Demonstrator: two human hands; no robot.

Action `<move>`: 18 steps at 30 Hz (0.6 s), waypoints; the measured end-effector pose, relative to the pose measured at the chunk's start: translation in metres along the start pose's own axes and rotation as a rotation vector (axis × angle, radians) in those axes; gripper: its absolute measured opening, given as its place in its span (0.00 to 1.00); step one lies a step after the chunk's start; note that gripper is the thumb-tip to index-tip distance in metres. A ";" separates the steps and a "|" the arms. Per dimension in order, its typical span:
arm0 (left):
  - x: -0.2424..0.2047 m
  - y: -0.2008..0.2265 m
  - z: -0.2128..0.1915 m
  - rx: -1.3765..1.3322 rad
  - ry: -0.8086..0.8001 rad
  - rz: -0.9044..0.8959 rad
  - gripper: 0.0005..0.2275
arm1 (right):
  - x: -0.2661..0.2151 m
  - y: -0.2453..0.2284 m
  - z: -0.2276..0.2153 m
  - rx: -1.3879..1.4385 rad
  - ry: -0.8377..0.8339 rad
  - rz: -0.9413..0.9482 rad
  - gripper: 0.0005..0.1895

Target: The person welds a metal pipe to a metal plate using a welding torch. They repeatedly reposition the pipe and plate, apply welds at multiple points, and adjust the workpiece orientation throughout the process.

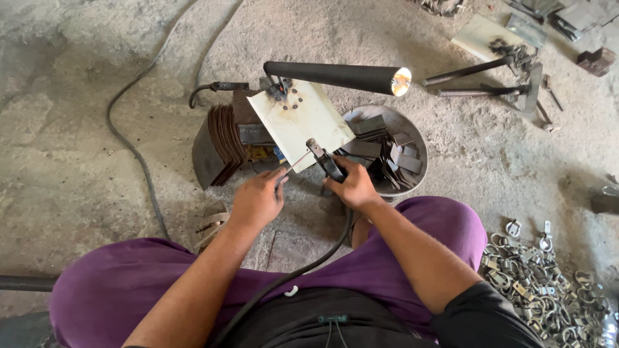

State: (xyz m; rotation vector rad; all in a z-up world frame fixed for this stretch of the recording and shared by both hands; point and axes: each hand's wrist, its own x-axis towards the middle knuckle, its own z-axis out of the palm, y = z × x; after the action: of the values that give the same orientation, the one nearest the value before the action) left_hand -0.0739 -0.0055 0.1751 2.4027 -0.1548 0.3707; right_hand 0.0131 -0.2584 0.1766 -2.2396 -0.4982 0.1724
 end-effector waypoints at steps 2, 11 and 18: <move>0.002 -0.001 0.001 0.026 0.017 0.001 0.13 | 0.003 0.007 0.001 0.093 -0.056 0.033 0.36; 0.017 -0.060 -0.031 0.117 0.152 -0.082 0.06 | 0.012 0.006 -0.017 0.935 -0.149 0.319 0.33; 0.036 -0.084 -0.040 0.309 0.440 -0.052 0.03 | -0.007 -0.039 0.015 1.058 -0.366 0.304 0.31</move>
State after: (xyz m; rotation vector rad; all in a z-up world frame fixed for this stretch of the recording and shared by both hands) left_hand -0.0312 0.0834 0.1626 2.5471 0.1757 0.9442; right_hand -0.0088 -0.2281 0.1956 -1.2182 -0.1627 0.8071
